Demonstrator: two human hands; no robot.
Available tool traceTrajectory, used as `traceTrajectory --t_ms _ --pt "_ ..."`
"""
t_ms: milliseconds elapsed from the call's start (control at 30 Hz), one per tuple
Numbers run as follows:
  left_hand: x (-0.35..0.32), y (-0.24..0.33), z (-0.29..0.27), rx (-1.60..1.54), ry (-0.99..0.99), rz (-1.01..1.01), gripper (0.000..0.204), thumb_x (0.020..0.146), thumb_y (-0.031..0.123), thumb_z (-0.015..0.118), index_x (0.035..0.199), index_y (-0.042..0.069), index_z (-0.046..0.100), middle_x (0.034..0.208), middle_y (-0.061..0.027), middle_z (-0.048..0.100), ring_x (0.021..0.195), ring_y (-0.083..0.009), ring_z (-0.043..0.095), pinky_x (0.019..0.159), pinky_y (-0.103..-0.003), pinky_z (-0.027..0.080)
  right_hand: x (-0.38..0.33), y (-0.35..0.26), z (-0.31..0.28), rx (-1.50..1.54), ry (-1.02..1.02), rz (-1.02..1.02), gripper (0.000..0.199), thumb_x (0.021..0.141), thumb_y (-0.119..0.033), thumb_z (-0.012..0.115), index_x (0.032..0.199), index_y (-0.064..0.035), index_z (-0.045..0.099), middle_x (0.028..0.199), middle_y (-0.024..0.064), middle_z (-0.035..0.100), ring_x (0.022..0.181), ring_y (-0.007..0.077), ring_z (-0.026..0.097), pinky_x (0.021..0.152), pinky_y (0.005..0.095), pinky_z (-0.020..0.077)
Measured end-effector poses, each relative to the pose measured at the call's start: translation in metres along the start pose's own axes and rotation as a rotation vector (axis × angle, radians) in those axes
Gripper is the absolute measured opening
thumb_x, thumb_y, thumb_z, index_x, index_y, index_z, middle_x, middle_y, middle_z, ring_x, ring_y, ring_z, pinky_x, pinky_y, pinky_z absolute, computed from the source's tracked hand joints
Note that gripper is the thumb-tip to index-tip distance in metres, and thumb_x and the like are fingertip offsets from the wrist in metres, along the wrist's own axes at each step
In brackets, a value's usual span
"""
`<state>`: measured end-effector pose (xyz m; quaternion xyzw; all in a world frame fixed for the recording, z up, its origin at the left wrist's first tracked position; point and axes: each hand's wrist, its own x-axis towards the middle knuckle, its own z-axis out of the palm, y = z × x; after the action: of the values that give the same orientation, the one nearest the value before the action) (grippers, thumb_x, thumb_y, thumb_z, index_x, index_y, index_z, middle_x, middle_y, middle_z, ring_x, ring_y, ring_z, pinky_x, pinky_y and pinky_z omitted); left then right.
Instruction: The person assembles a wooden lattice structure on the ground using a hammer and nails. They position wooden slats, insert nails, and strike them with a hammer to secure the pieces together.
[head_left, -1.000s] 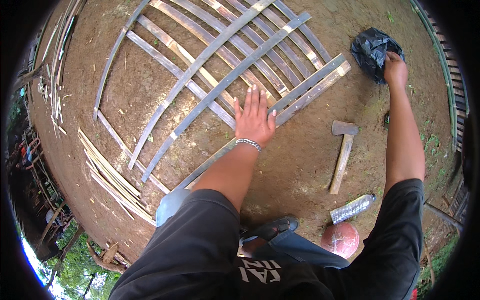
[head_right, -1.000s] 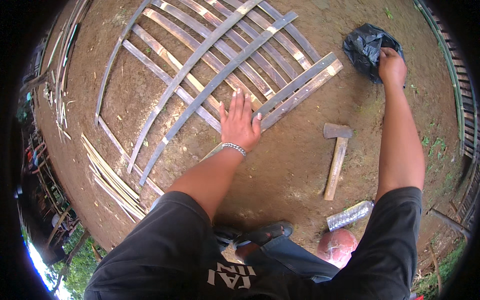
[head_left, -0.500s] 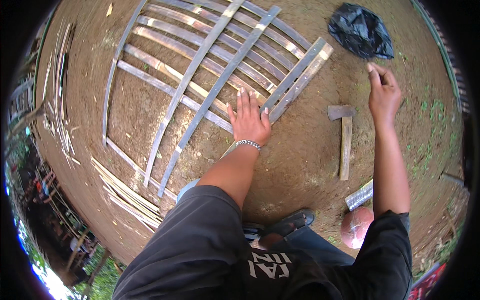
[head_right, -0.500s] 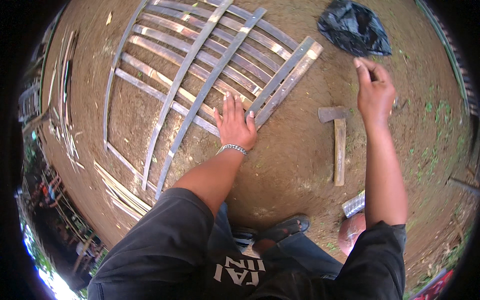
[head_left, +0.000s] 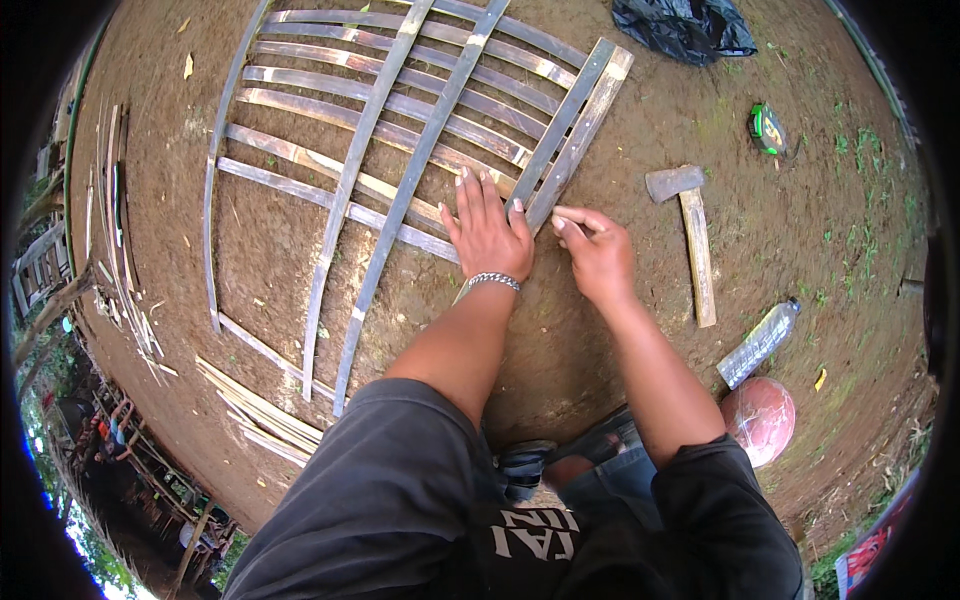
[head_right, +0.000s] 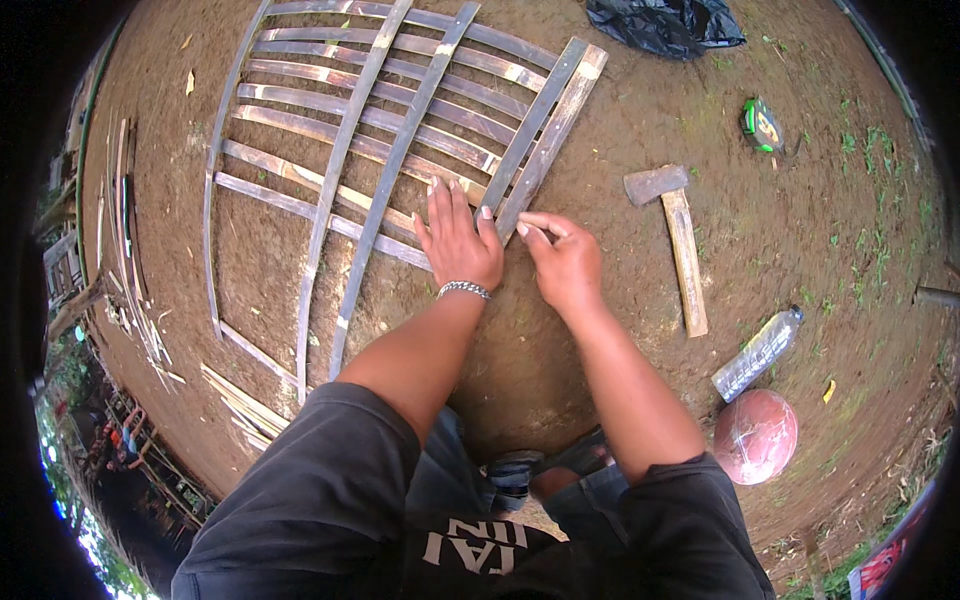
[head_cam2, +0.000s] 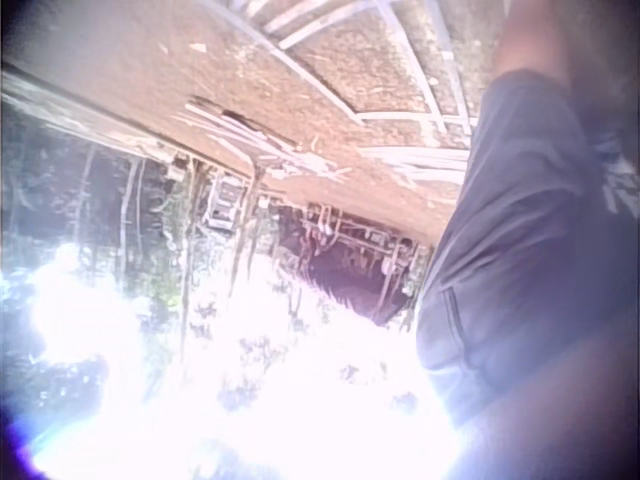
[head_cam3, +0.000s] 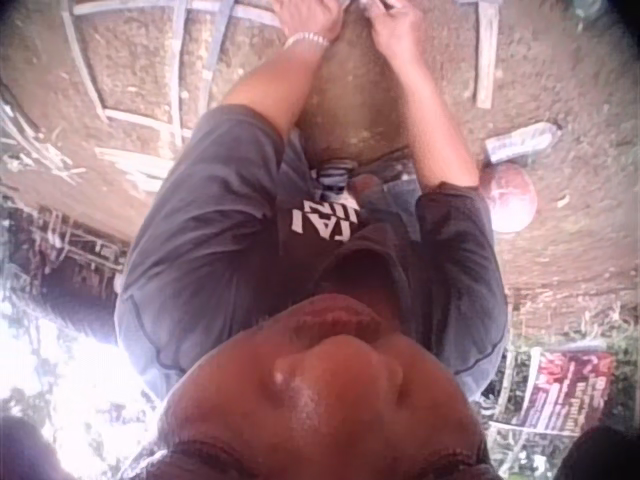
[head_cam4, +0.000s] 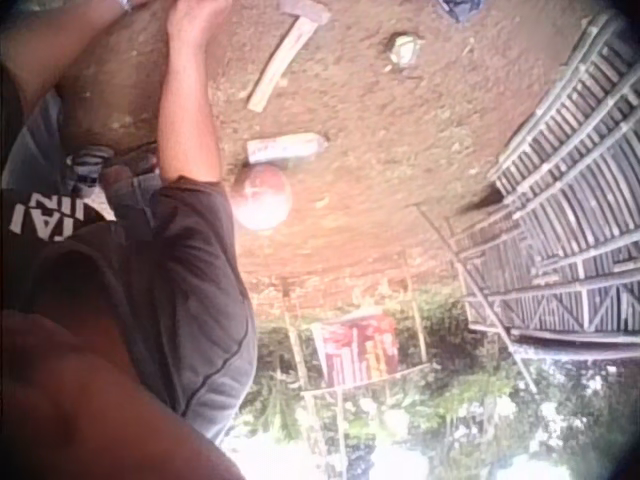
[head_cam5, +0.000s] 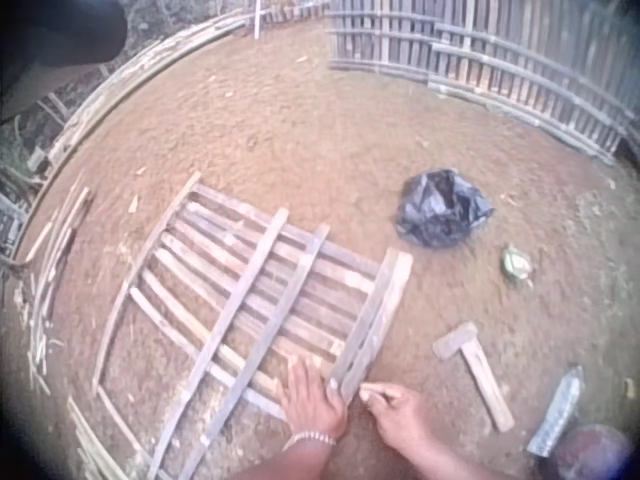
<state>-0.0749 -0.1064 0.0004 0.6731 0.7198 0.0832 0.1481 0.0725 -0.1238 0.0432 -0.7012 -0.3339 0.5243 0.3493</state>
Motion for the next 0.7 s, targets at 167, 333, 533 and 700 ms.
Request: traceTrajectory --t_ms 167,333,533,700 --pt "-0.003 -0.006 0.000 -0.123 0.094 0.072 0.056 0.098 0.029 0.054 0.148 0.003 0.050 0.162 -0.0175 0.040 0.154 -0.0342 0.030 0.127 -0.059 0.012 0.009 0.017 0.030 0.272 0.037 0.064 0.022 0.096 -0.010 0.073 0.113 0.0045 0.070 0.094 0.0069 0.075 0.081 0.0114 0.070 0.072 0.0263 0.0556" --pt "-0.010 -0.009 -0.006 -0.264 0.185 0.210 0.038 0.089 0.020 0.065 0.126 0.010 0.063 0.149 -0.0139 0.054 0.146 -0.0342 0.042 0.124 -0.058 0.019 0.009 0.026 0.040 0.411 0.070 0.146 0.015 0.098 -0.011 0.073 0.105 0.0023 0.071 0.088 0.0052 0.073 0.077 0.0104 0.068 0.068 0.0256 0.0544" --pt "-0.012 -0.013 -0.007 -0.253 0.221 0.345 0.024 0.086 0.020 0.068 0.108 0.012 0.069 0.134 -0.0078 0.064 0.137 -0.0315 0.050 0.120 -0.057 0.025 0.009 0.029 0.039 0.521 0.008 0.249 0.015 0.098 -0.013 0.073 0.104 -0.0002 0.073 0.088 0.0024 0.073 0.073 0.0082 0.064 0.065 0.0242 0.0513" --pt "-0.013 -0.016 -0.004 -0.293 0.202 0.378 0.017 0.087 0.016 0.069 0.103 0.012 0.068 0.127 -0.0054 0.067 0.133 -0.0293 0.054 0.117 -0.054 0.030 0.010 0.030 0.024 0.264 -0.054 0.155 0.012 0.096 -0.013 0.074 0.100 -0.0019 0.075 0.089 0.0025 0.074 0.077 0.0104 0.066 0.068 0.0267 0.0531"
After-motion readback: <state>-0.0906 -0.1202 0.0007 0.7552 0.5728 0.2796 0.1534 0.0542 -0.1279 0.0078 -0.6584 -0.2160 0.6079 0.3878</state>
